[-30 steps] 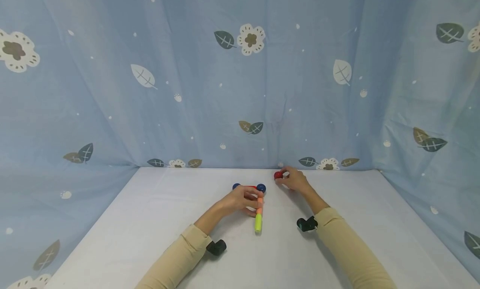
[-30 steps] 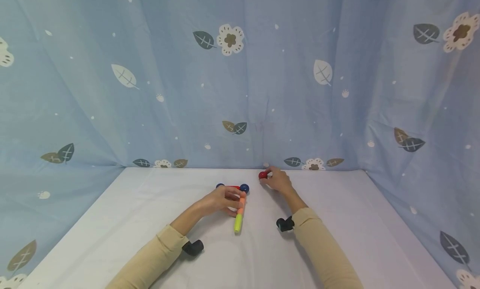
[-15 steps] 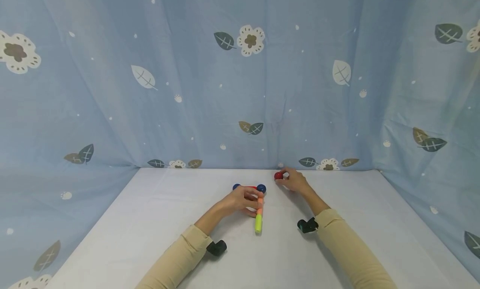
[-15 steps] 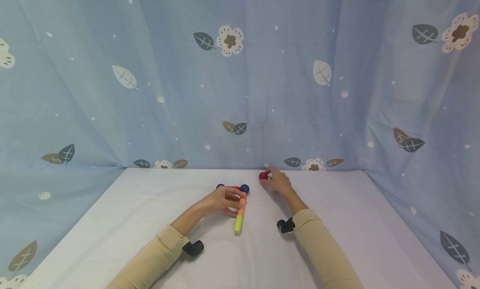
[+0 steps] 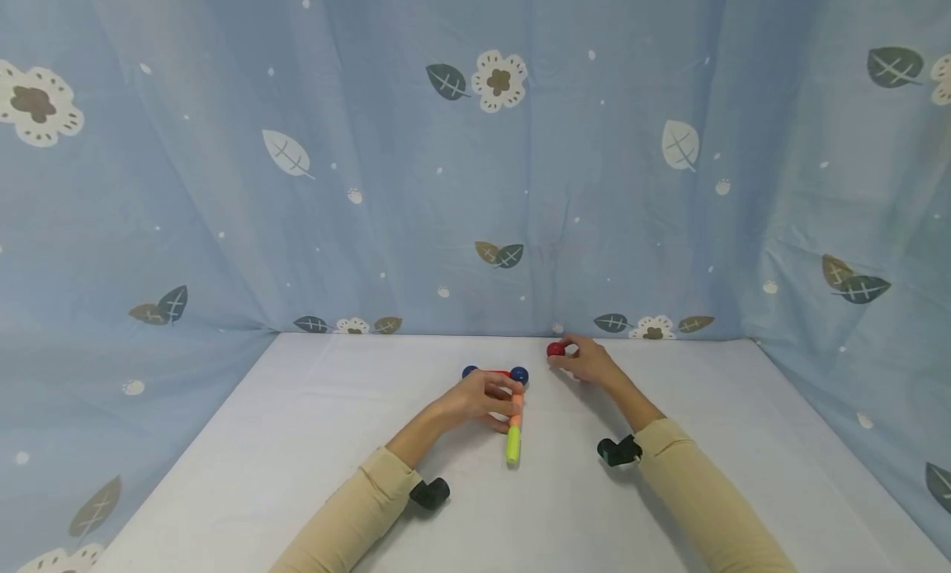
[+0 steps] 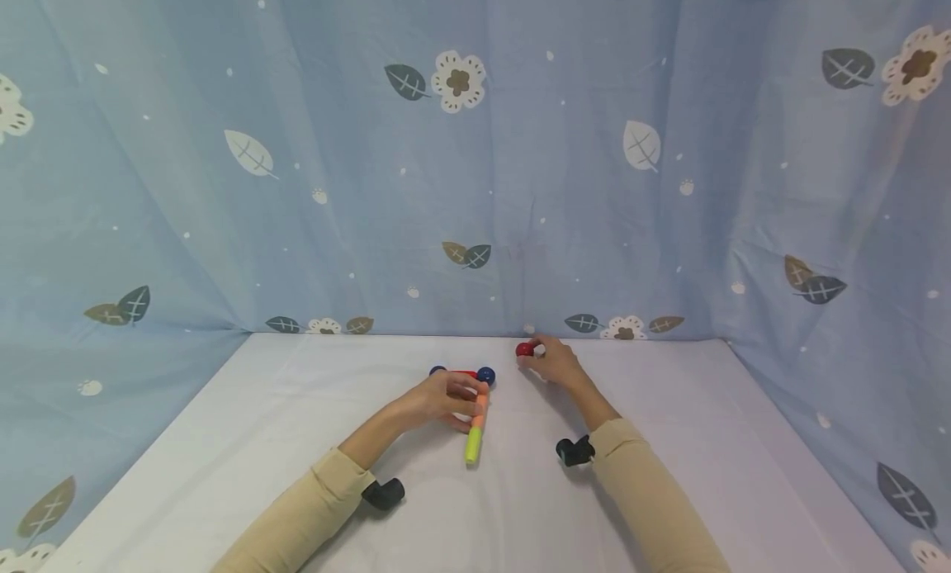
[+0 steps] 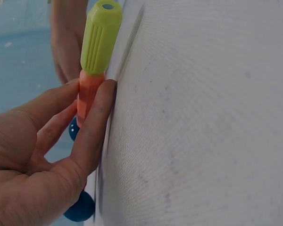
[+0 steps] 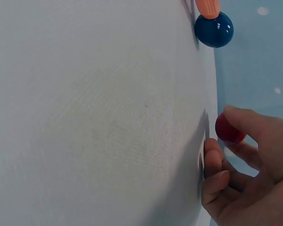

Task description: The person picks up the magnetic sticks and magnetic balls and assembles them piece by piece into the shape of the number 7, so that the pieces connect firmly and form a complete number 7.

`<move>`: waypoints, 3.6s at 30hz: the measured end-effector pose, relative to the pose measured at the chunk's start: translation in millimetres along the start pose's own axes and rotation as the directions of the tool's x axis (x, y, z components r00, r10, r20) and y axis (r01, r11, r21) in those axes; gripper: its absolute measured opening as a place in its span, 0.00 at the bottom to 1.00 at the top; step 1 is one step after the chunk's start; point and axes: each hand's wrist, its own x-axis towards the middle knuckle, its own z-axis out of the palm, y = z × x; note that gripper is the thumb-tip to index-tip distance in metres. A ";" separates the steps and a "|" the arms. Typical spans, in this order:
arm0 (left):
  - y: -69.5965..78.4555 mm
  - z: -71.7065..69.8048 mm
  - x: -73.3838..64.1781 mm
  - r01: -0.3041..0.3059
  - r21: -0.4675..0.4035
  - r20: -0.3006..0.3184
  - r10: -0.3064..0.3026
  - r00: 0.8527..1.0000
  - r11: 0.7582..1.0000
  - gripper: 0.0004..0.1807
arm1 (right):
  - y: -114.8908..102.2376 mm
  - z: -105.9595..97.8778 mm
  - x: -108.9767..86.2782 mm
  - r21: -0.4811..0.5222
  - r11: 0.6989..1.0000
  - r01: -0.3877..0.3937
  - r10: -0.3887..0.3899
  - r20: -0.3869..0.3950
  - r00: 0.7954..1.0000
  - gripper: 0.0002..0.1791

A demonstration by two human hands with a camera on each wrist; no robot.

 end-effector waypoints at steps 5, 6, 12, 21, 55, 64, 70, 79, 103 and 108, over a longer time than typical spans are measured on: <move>-0.4 -0.5 0.0 -0.001 0.006 -0.004 0.001 1.000 1.000 0.20 | 0.9 -2.3 -2.5 0.005 1.000 -0.016 0.016 -0.002 1.000 0.30; -0.7 -0.5 0.1 -0.002 0.007 -0.003 0.002 1.000 1.000 0.21 | 1.5 -2.4 -3.0 0.005 1.000 -0.021 0.021 -0.003 1.000 0.30; -1.9 0.4 0.8 -0.003 -0.005 0.002 0.003 1.000 1.000 0.20 | 4.4 -2.5 -5.4 0.007 0.999 -0.041 0.042 -0.008 0.999 0.30; -0.9 0.4 0.8 0.004 -0.005 -0.009 -0.004 1.000 1.000 0.21 | 4.5 -6.2 -13.4 -0.012 1.000 -0.010 0.010 0.004 1.000 0.29; -1.8 0.7 0.3 -0.002 -0.005 -0.006 0.002 1.000 1.000 0.21 | -1.8 -10.6 -54.5 -0.067 0.991 0.117 -0.113 0.066 0.991 0.24; 0.2 0.7 -0.4 -0.007 -0.003 -0.002 0.007 1.000 1.000 0.21 | -6.3 -9.1 -61.1 -0.077 0.981 0.176 -0.169 0.088 0.982 0.22; 0.2 0.9 -0.2 -0.003 0.002 -0.002 0.003 1.000 1.000 0.21 | -10.0 -7.8 -66.3 -0.089 0.974 0.209 -0.200 0.098 0.975 0.21; 0.3 1.4 -0.6 -0.006 -0.014 -0.005 0.006 1.000 1.000 0.21 | -15.5 -6.1 -76.3 -0.098 0.968 0.231 -0.222 0.097 0.970 0.22; 1.4 1.0 0.1 0.007 0.024 -0.020 -0.006 1.000 1.000 0.21 | -20.3 -4.4 -91.7 -0.071 0.967 0.244 -0.233 0.139 0.963 0.22; 1.9 1.1 -0.6 0.008 0.003 -0.012 -0.008 1.000 1.000 0.21 | -20.9 -4.3 -94.9 -0.079 0.963 0.256 -0.243 0.146 0.959 0.22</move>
